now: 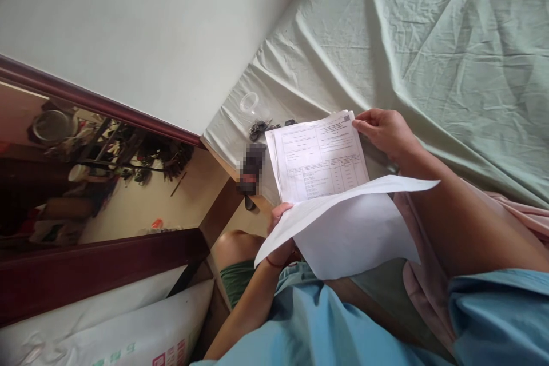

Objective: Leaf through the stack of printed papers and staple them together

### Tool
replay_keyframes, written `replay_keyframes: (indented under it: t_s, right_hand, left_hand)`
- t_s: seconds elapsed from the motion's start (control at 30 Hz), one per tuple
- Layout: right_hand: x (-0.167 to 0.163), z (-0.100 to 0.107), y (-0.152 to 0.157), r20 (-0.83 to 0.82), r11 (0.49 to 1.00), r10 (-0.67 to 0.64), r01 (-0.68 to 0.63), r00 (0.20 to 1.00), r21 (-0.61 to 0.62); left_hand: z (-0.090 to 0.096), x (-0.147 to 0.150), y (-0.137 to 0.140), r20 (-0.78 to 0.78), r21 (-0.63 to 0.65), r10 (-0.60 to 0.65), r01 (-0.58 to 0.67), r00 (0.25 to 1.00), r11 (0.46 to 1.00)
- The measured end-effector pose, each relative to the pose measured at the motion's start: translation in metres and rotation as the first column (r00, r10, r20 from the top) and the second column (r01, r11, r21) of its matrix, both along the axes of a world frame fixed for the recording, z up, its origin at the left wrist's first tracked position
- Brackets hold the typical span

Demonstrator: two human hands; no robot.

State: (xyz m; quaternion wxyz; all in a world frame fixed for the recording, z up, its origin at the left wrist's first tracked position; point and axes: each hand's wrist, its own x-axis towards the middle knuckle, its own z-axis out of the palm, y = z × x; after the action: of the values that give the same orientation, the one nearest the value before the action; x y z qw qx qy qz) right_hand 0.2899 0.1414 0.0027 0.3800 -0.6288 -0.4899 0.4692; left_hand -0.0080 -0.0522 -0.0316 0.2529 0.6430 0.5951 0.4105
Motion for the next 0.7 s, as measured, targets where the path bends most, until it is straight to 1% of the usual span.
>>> replay_keyframes:
  t_s: [0.07, 0.2, 0.37, 0.5, 0.6, 0.67, 0.7]
  right_hand:
    - [0.001, -0.003, 0.001, -0.031, 0.999, 0.028, -0.027, 0.999, 0.039]
    - [0.002, -0.012, 0.005, -0.031, 0.994, 0.053, -0.049, 0.998, 0.098]
    - [0.003, -0.018, 0.007, -0.064, 0.985, 0.094, -0.083, 0.994, 0.152]
    - [0.001, -0.013, 0.005, -0.054, 0.969, 0.026, -0.012, 0.998, 0.249]
    - [0.0, -0.008, 0.003, -0.002, 0.961, -0.018, 0.018, 1.0, 0.275]
    - [0.0, -0.005, 0.001, -0.013, 0.962, -0.004, 0.008, 1.0, 0.274]
    - [0.0, -0.003, 0.001, -0.055, 0.961, 0.02, -0.004, 0.998, 0.275]
  left_hand:
    - [0.001, 0.001, 0.0, -0.005, 0.008, -0.005, 0.005, 1.0, 1.0]
    - [0.002, 0.001, 0.0, -0.013, -0.009, -0.022, 0.021, 1.0, 1.0]
    - [-0.003, 0.0, 0.002, -0.031, 0.027, 0.009, -0.008, 0.999, 1.0]
    - [-0.006, 0.0, 0.002, -0.028, 0.0, 0.031, -0.031, 0.999, 1.0]
    - [-0.007, 0.0, 0.001, -0.021, -0.008, 0.03, -0.031, 0.999, 0.999]
    - [-0.007, -0.001, 0.001, -0.015, 0.004, 0.028, -0.027, 1.0, 1.0]
    - [-0.008, -0.001, 0.001, -0.012, 0.01, 0.028, -0.028, 1.0, 1.0]
